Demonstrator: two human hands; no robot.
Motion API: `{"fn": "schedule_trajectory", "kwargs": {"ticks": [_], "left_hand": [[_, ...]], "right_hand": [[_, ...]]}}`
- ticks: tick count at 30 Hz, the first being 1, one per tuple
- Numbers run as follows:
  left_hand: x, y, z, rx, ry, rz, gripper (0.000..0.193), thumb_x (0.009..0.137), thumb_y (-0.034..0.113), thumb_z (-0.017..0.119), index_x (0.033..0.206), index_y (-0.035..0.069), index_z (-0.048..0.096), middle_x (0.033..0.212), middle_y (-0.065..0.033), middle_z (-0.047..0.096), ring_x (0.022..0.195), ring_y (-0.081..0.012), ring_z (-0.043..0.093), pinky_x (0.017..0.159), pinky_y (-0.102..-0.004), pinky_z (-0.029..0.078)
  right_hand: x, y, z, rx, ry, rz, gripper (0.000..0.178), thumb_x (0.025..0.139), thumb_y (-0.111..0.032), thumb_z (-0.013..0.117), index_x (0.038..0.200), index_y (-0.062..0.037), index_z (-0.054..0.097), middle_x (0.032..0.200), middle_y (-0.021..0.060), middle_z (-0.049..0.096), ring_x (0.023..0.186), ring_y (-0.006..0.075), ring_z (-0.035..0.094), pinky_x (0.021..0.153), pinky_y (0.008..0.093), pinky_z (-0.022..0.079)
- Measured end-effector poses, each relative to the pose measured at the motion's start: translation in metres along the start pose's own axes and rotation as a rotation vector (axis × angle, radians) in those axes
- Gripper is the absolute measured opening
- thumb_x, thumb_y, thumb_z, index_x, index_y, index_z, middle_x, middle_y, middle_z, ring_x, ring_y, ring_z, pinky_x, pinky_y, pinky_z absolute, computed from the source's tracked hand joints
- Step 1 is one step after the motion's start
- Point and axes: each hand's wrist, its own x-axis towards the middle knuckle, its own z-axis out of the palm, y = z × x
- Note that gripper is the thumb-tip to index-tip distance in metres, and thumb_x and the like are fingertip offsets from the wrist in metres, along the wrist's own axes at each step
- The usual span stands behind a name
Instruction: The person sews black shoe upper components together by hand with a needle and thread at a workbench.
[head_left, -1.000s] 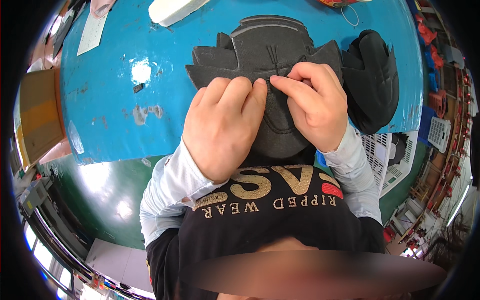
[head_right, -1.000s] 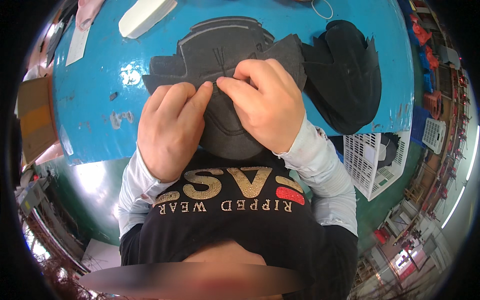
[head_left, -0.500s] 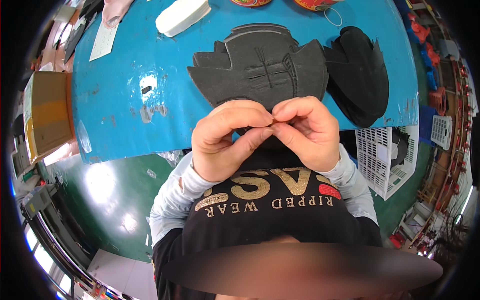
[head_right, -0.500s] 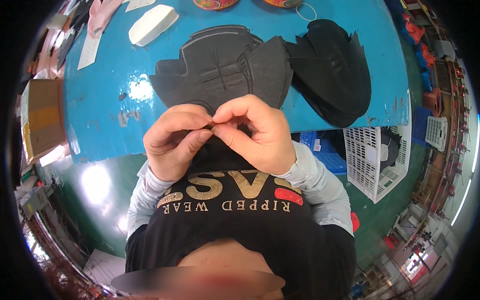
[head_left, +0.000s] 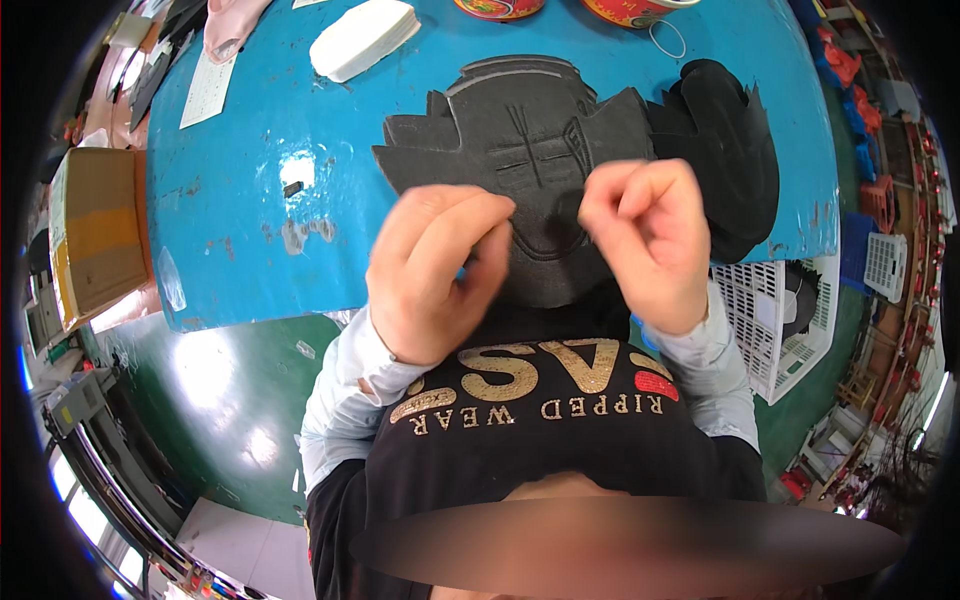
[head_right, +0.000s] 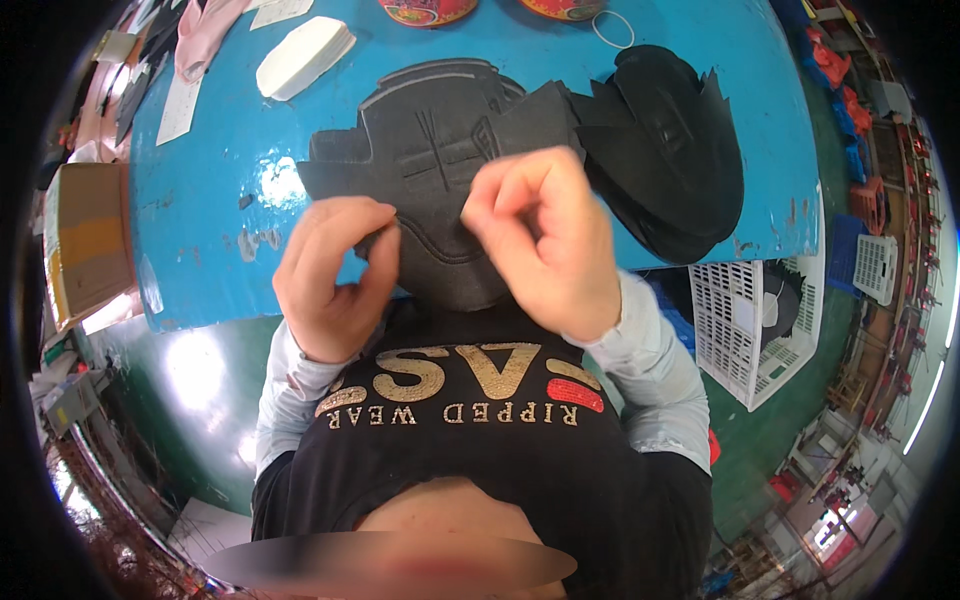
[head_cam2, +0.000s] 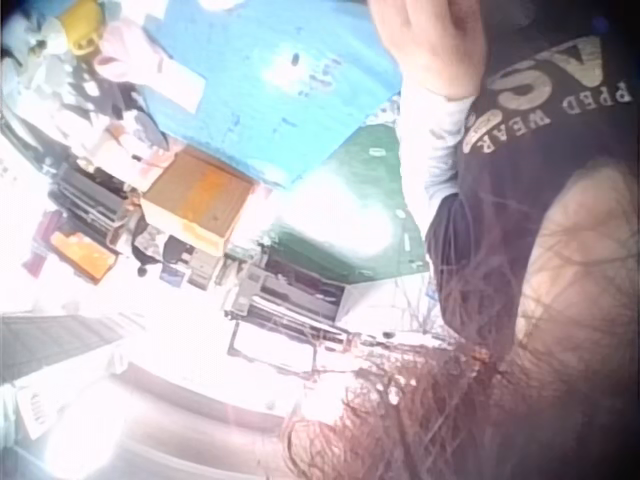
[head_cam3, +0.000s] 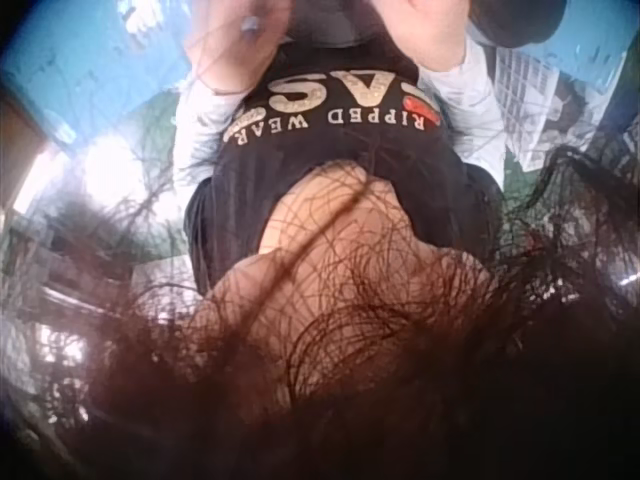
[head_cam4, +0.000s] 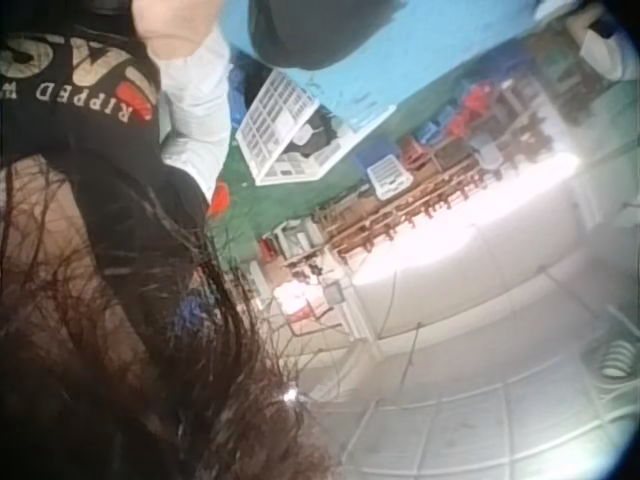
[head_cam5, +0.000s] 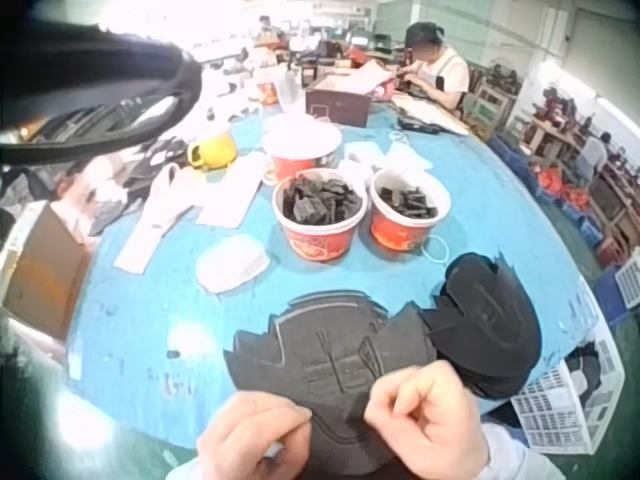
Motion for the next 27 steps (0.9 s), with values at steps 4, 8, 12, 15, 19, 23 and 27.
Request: {"fn": "schedule_trajectory", "kwargs": {"ticks": [4,8,12,15,19,23,27], "left_hand": [[0.007,-0.014,-0.001,0.126,-0.1,0.059,0.027,0.074,-0.012,0.072,0.098,0.001,0.068,0.089,-0.0123,0.067,0.077,-0.0283,0.065,0.068,-0.0333,0.052],[0.01,-0.017,0.0,0.133,-0.122,0.07,0.026,0.074,-0.009,0.073,0.098,0.001,0.068,0.089,-0.0119,0.068,0.078,-0.029,0.065,0.067,-0.0352,0.052],[0.013,-0.012,-0.002,0.154,-0.177,0.054,0.031,0.073,-0.009,0.073,0.101,0.001,0.068,0.089,-0.0115,0.067,0.078,-0.0296,0.065,0.068,-0.0367,0.052],[0.022,-0.008,-0.003,0.226,-0.245,0.078,0.036,0.069,-0.009,0.072,0.104,0.002,0.068,0.09,-0.0101,0.064,0.08,-0.0283,0.063,0.069,-0.0364,0.052],[0.043,-0.001,0.01,0.381,-0.438,0.09,0.038,0.069,-0.003,0.067,0.106,0.001,0.069,0.089,-0.0078,0.058,0.079,-0.0254,0.057,0.07,-0.034,0.05],[0.047,-0.008,0.02,0.459,-0.423,0.128,0.035,0.072,0.002,0.064,0.106,0.001,0.069,0.088,-0.0075,0.057,0.078,-0.0246,0.056,0.07,-0.0328,0.049],[0.048,-0.008,0.02,0.501,-0.433,0.14,0.033,0.072,0.004,0.063,0.104,0.0,0.07,0.088,-0.0076,0.058,0.078,-0.0246,0.057,0.07,-0.0338,0.05]], "right_hand": [[0.045,0.014,-0.021,-0.775,-0.125,-0.481,0.025,0.074,0.011,0.066,0.092,-0.0019,0.054,0.088,0.0111,0.062,0.078,0.0298,0.064,0.07,0.0359,0.053],[0.056,0.023,-0.023,-0.855,-0.216,-0.513,0.024,0.072,0.007,0.066,0.091,-0.0028,0.055,0.087,0.0102,0.062,0.076,0.0303,0.063,0.068,0.0368,0.053],[0.058,0.024,-0.02,-0.886,-0.223,-0.502,0.021,0.072,0.002,0.066,0.089,-0.0034,0.055,0.085,0.0099,0.062,0.075,0.029,0.062,0.066,0.0365,0.052],[0.057,0.022,-0.02,-0.911,-0.231,-0.482,0.02,0.073,0.001,0.066,0.088,-0.0036,0.056,0.085,0.0098,0.062,0.075,0.0284,0.062,0.066,0.0365,0.052],[0.057,0.022,-0.02,-0.949,-0.245,-0.49,0.021,0.073,-0.001,0.067,0.092,-0.0033,0.058,0.086,0.0096,0.062,0.076,0.0283,0.062,0.066,0.0359,0.052],[0.059,0.027,-0.024,-0.91,-0.217,-0.529,0.021,0.073,-0.002,0.068,0.093,-0.003,0.062,0.088,0.0091,0.062,0.076,0.0277,0.062,0.068,0.0355,0.052],[0.053,0.022,-0.028,-0.903,-0.169,-0.444,0.023,0.071,0.001,0.069,0.093,-0.0034,0.068,0.092,0.0082,0.062,0.079,0.0268,0.061,0.071,0.0344,0.052]]}}
